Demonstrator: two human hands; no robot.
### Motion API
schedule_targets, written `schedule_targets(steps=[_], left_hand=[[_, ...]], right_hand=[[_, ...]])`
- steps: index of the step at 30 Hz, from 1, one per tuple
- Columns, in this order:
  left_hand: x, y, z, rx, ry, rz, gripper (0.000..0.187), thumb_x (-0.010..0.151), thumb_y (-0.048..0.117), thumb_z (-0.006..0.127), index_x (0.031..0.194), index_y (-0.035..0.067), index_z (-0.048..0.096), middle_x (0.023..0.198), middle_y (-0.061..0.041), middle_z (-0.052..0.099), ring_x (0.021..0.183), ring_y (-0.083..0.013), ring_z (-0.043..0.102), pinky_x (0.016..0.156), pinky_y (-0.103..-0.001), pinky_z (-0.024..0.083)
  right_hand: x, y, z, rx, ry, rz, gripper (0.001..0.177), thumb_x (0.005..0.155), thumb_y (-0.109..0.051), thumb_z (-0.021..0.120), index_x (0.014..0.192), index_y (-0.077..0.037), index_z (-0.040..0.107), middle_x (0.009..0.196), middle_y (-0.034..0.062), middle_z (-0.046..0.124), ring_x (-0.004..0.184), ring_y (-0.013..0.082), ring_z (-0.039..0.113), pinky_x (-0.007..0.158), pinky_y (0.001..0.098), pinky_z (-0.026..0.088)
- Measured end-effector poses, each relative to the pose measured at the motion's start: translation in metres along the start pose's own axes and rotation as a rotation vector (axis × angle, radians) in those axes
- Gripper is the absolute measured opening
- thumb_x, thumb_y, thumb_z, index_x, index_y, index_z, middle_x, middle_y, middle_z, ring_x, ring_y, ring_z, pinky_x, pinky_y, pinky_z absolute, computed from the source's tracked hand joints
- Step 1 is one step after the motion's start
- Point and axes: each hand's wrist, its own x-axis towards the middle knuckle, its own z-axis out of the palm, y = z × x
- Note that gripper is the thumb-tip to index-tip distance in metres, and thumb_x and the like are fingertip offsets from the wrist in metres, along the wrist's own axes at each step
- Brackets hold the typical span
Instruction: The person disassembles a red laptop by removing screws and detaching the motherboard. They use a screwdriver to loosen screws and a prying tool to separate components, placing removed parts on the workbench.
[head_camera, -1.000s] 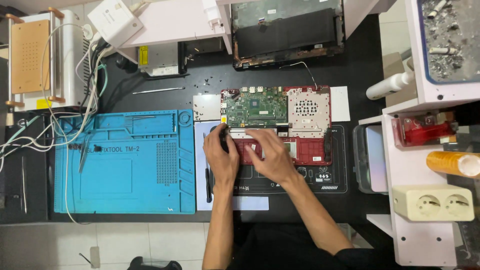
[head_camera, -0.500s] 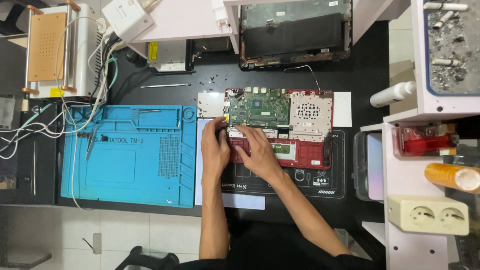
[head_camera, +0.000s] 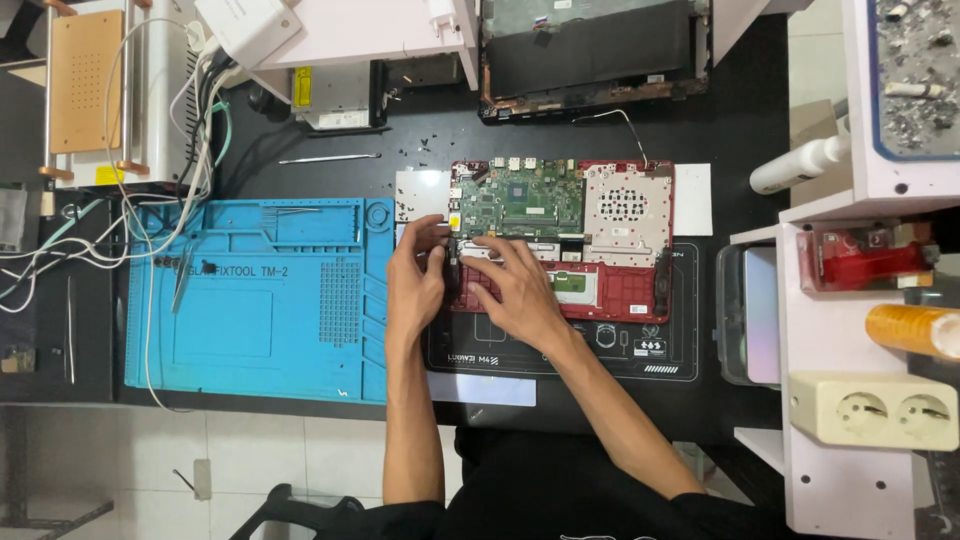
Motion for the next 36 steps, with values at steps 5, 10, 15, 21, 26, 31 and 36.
schedule_targets(steps=[5, 10, 15, 21, 26, 31, 36], left_hand=[[-0.013, 0.014, -0.008, 0.069, 0.034, -0.032, 0.038, 0.094, -0.005, 0.058, 0.131, 0.003, 0.057, 0.112, -0.017, 0.074, 0.101, -0.0242, 0.075, 0.083, -0.034, 0.06], [-0.036, 0.028, -0.003, 0.22, 0.042, -0.045, 0.039, 0.092, -0.002, 0.063, 0.13, 0.001, 0.058, 0.103, -0.02, 0.076, 0.093, -0.0322, 0.078, 0.076, -0.039, 0.061], [-0.052, 0.034, 0.008, 0.361, 0.162, 0.049, 0.037, 0.091, -0.004, 0.064, 0.128, 0.0, 0.061, 0.108, -0.025, 0.075, 0.098, -0.0388, 0.074, 0.082, -0.043, 0.058], [-0.048, 0.037, 0.009, 0.211, 0.197, -0.108, 0.037, 0.091, -0.003, 0.061, 0.127, 0.002, 0.061, 0.102, -0.017, 0.078, 0.091, -0.0288, 0.078, 0.077, -0.037, 0.06], [-0.042, 0.018, 0.006, 0.096, 0.166, -0.14, 0.039, 0.09, 0.0, 0.066, 0.129, 0.001, 0.059, 0.096, -0.012, 0.076, 0.085, -0.0226, 0.075, 0.072, -0.035, 0.057], [-0.047, 0.027, 0.013, 0.045, 0.113, -0.182, 0.041, 0.09, 0.002, 0.066, 0.13, 0.002, 0.058, 0.094, -0.012, 0.077, 0.084, -0.0215, 0.074, 0.074, -0.034, 0.059], [-0.059, 0.045, 0.014, 0.328, 0.208, -0.062, 0.046, 0.084, 0.005, 0.076, 0.125, -0.002, 0.059, 0.098, -0.018, 0.071, 0.086, -0.0322, 0.071, 0.076, -0.042, 0.056]], right_hand=[[-0.001, 0.0, 0.0, 0.001, -0.032, 0.019, 0.041, 0.082, -0.012, 0.076, 0.123, -0.011, 0.072, 0.138, 0.0103, 0.06, 0.118, 0.0299, 0.057, 0.104, 0.0449, 0.047], [-0.002, 0.002, 0.002, -0.018, -0.021, -0.002, 0.041, 0.082, -0.012, 0.077, 0.122, -0.011, 0.074, 0.139, 0.0104, 0.059, 0.119, 0.0306, 0.057, 0.105, 0.0447, 0.047], [-0.002, 0.001, 0.002, 0.002, -0.029, 0.012, 0.041, 0.082, -0.013, 0.077, 0.123, -0.012, 0.074, 0.138, 0.0101, 0.059, 0.117, 0.0296, 0.057, 0.104, 0.0442, 0.048], [-0.001, 0.003, 0.003, -0.004, -0.024, 0.015, 0.04, 0.081, -0.013, 0.078, 0.121, -0.012, 0.074, 0.138, 0.0099, 0.06, 0.117, 0.0292, 0.058, 0.103, 0.0447, 0.048], [-0.001, 0.001, 0.002, 0.001, -0.022, 0.01, 0.039, 0.082, -0.013, 0.078, 0.121, -0.011, 0.075, 0.138, 0.0102, 0.06, 0.116, 0.0292, 0.058, 0.104, 0.0447, 0.048], [-0.003, -0.001, 0.003, 0.004, -0.024, 0.014, 0.039, 0.083, -0.012, 0.077, 0.122, -0.01, 0.074, 0.138, 0.0096, 0.061, 0.117, 0.0291, 0.058, 0.104, 0.044, 0.049], [-0.001, 0.002, 0.004, 0.003, -0.003, 0.04, 0.042, 0.082, -0.015, 0.079, 0.123, -0.008, 0.072, 0.138, 0.0089, 0.061, 0.12, 0.0308, 0.057, 0.105, 0.0447, 0.047]])
